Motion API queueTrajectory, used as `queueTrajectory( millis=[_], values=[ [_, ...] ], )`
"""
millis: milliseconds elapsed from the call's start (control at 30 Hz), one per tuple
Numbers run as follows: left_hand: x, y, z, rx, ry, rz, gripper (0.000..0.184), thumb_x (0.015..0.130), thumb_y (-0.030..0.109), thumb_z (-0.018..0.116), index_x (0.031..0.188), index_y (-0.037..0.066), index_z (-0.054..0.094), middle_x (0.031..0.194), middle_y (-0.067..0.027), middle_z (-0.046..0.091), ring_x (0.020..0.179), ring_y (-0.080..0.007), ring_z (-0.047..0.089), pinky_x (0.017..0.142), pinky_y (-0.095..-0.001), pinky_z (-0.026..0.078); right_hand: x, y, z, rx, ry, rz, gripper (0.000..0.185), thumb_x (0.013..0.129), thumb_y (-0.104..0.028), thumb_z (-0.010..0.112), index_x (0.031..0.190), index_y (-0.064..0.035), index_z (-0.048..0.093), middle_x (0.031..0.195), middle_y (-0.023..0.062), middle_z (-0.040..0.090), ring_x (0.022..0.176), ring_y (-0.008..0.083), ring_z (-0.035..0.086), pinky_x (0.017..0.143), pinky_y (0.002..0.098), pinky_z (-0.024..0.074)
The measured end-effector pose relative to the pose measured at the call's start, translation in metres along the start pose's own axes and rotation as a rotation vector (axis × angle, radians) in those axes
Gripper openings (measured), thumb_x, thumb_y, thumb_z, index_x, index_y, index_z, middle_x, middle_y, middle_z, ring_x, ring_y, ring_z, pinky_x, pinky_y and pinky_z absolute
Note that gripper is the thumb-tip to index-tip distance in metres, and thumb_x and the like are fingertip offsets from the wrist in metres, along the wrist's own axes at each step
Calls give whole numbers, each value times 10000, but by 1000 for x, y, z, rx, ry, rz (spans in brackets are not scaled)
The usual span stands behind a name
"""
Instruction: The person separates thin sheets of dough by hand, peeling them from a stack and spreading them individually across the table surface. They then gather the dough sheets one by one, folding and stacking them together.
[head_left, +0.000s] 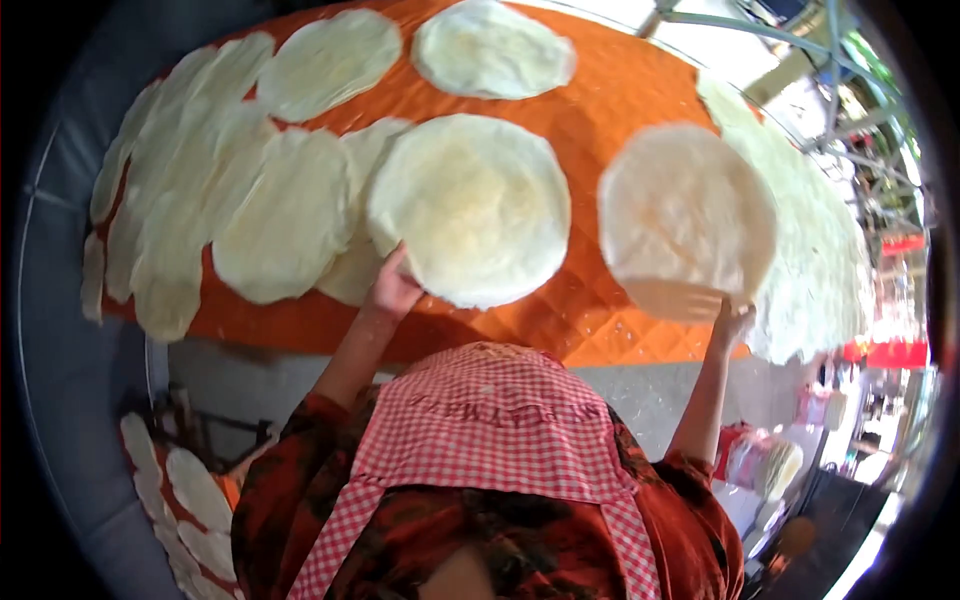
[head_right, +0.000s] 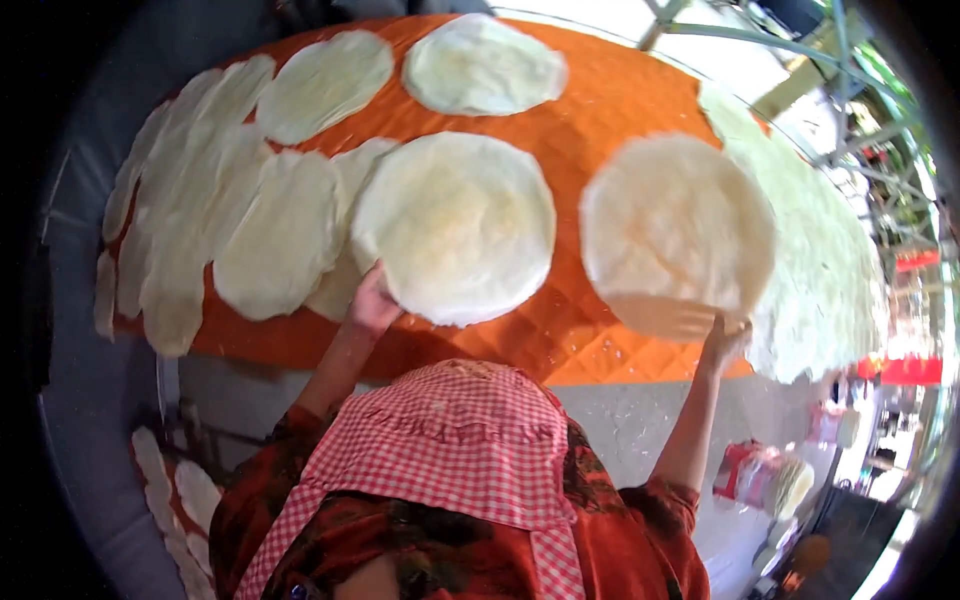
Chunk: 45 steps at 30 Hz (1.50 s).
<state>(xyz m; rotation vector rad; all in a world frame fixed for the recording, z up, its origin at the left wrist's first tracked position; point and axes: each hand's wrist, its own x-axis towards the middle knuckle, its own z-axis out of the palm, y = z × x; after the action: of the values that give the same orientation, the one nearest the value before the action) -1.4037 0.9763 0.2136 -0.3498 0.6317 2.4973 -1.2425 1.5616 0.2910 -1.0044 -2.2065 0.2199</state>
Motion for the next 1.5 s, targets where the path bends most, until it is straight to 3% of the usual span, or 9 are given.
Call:
queueTrajectory(
  millis=[67, 133, 233, 633, 867, 1000, 1100, 1333, 1500],
  values=[
    [0, -6, 10, 102, 98, 107, 515, 951, 398, 465, 1341, 69, 397, 1327, -70, 488, 1229, -243, 446, 1009, -428, 376, -34, -28, 9, 109, 105, -215, 619, 710, -105, 772, 1220, 44, 454, 1120, 222, 544, 1030, 359, 524, 908, 417, 427],
    [2, -7, 20, 110, 86, 81, 490, 923, 376, 536, 1298, 78, 431, 1269, -63, 522, 1175, -226, 487, 968, -412, 413, -90, -142, 13, 725, -572, 102, 423, 809, -55, 659, 1210, -55, 526, 1171, 115, 551, 974, 219, 579, 786, 305, 491],
    [5, -3, 31, 158, 102, 46, 470, 909, 389, 566, 1268, 106, 455, 1216, -56, 548, 1114, -209, 522, 912, -388, 446, -172, -287, 17, 824, -1100, -392, 398, 793, -73, 663, 1172, -82, 543, 1241, 83, 533, 1092, 230, 547, 872, 338, 471],
    [-9, -9, 46, 30, 36, 139, 632, 932, 597, 301, 1373, 149, 360, 1301, -30, 485, 1204, -184, 445, 1010, -357, 377, -234, -400, 42, 498, -912, -829, 471, 791, -440, 623, 942, 5, 588, 990, 194, 615, 829, 370, 618, 722, 424, 504],
    [20, -26, -14, 137, 64, 150, 452, 969, 375, 380, 1307, 80, 429, 1266, -58, 508, 1180, -206, 462, 1006, -380, 379, -221, -419, 44, 401, -1058, -794, 270, 808, -278, 539, 804, -27, 639, 788, 210, 639, 755, 381, 627, 695, 433, 506],
    [2, -18, 13, 239, 147, 213, 370, 913, 280, 482, 1209, 59, 508, 1135, -114, 597, 1062, -252, 557, 930, -374, 444, -137, -412, 61, 598, -951, -553, 182, 789, -137, 522, 828, -15, 651, 866, 246, 640, 813, 372, 628, 747, 433, 498],
    [11, -21, -81, 1443, 127, 604, 445, 908, 309, 492, 1284, 73, 459, 1240, -121, 546, 1162, -283, 500, 995, -390, 395, 13, -349, 97, 615, -754, -223, 188, 792, -113, 529, 906, -47, 664, 793, 125, 664, 726, 222, 629, 666, 346, 500],
    [-15, -10, 36, -61, 52, 201, 592, 952, 444, 380, 1420, 93, 284, 1412, -74, 400, 1284, -255, 383, 1061, -424, 310, 142, -192, 87, -97, 115, -435, 556, 796, -320, 677, 1167, 44, 478, 1134, 213, 558, 1037, 400, 522, 886, 469, 425],
    [0, -12, 41, -65, -77, 192, 508, 976, 354, 406, 1390, 73, 313, 1390, -94, 407, 1283, -246, 385, 1061, -419, 328, -72, -312, 58, 631, -1183, -580, 533, 743, -164, 730, 1222, -69, 516, 1128, 152, 593, 1063, 289, 556, 915, 372, 429]
  ],
)
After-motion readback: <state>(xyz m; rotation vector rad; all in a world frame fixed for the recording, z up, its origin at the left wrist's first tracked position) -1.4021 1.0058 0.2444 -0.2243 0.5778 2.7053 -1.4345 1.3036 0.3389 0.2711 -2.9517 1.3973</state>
